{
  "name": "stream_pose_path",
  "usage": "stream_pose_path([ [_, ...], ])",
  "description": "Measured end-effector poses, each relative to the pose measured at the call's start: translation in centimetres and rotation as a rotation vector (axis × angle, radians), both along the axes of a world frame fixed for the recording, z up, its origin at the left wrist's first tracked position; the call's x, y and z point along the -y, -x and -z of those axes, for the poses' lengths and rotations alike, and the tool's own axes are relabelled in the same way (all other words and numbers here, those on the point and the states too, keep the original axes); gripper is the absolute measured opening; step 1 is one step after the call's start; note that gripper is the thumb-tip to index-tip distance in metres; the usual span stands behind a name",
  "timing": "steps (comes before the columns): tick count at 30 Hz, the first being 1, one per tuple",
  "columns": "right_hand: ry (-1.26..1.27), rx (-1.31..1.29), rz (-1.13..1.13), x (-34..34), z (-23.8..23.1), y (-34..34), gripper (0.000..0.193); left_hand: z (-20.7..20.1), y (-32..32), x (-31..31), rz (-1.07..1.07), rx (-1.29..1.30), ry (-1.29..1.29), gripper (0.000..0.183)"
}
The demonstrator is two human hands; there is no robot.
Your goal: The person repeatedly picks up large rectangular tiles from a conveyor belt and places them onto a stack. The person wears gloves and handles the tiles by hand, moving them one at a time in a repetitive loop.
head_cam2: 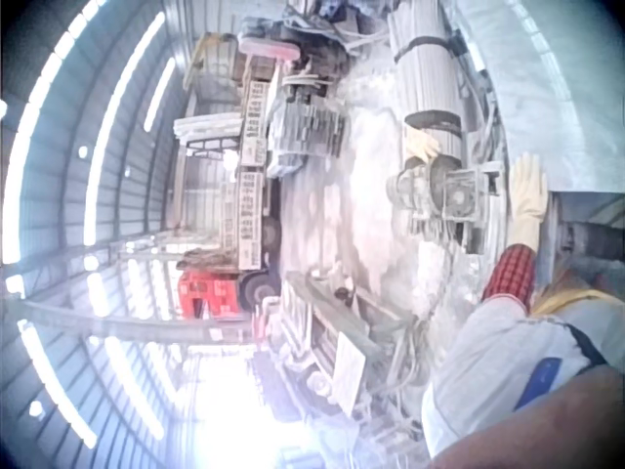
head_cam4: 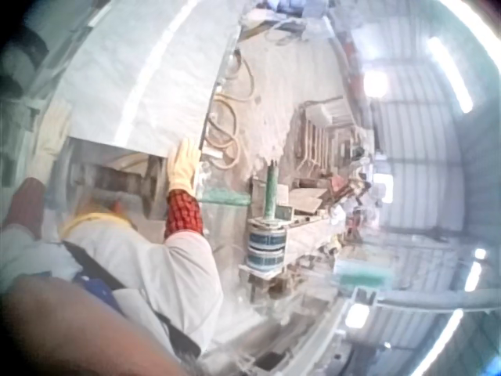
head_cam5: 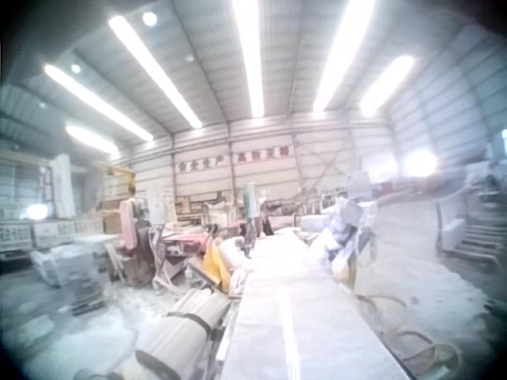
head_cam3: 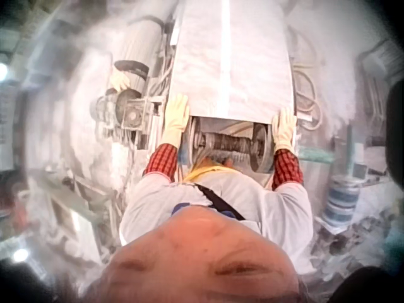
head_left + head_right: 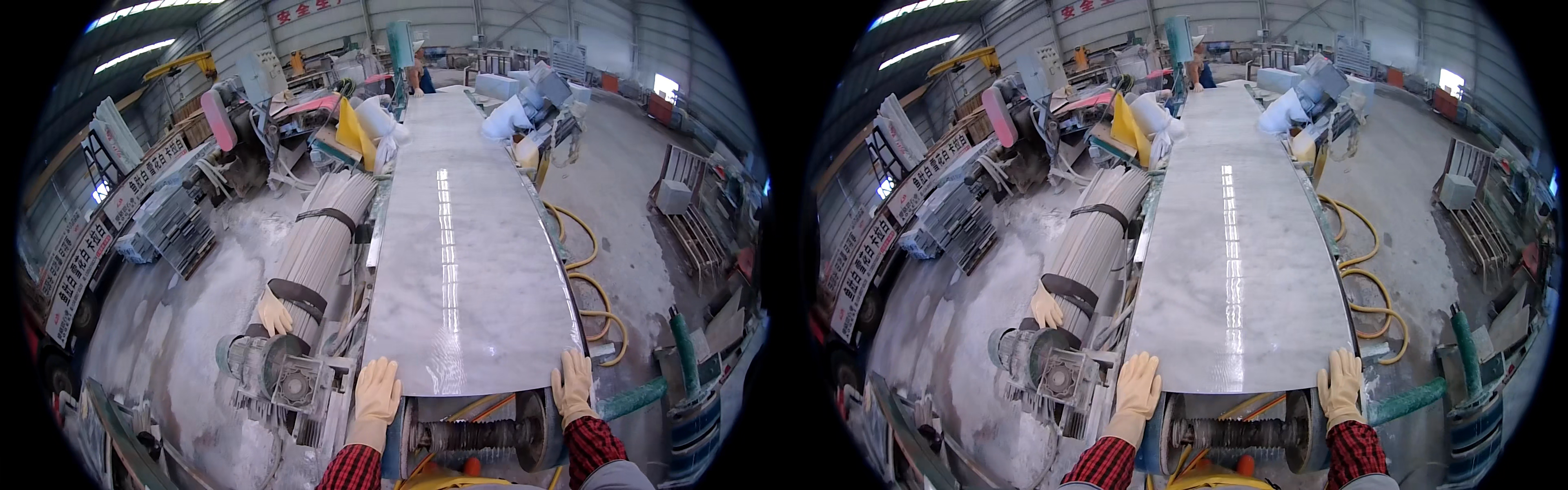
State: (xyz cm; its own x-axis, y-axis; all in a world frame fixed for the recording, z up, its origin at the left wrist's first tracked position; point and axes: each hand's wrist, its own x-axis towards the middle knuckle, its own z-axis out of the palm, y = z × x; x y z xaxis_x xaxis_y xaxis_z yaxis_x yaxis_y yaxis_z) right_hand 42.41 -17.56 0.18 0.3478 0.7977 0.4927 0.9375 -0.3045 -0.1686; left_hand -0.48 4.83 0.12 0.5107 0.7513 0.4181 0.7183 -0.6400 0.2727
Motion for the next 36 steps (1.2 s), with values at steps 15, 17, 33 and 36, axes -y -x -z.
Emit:
stream_pose_path([
  [15, -0.166, -0.043, -0.146, -0.1, -0.9, -2.8, 0.024, -1.3, -0.3, 0.5, 0.019, -0.030, -0.030, 0.044],
  [17, -0.116, -0.022, -0.166, -0.2, -2.2, -2.2, 0.028, -0.2, 0.1, 0.5, 0.008, -0.033, -0.054, 0.044],
  [33, 0.012, -0.088, -0.106, 1.6, 2.0, -3.9, 0.043, 1.5, -0.2, 0.6, -0.019, -0.037, -0.009, 0.042],
  [36, 0.043, -0.104, -0.133, 0.4, -0.4, -2.7, 0.044, 0.5, 0.7, 1.6, -0.049, -0.035, 0.031, 0.042],
])
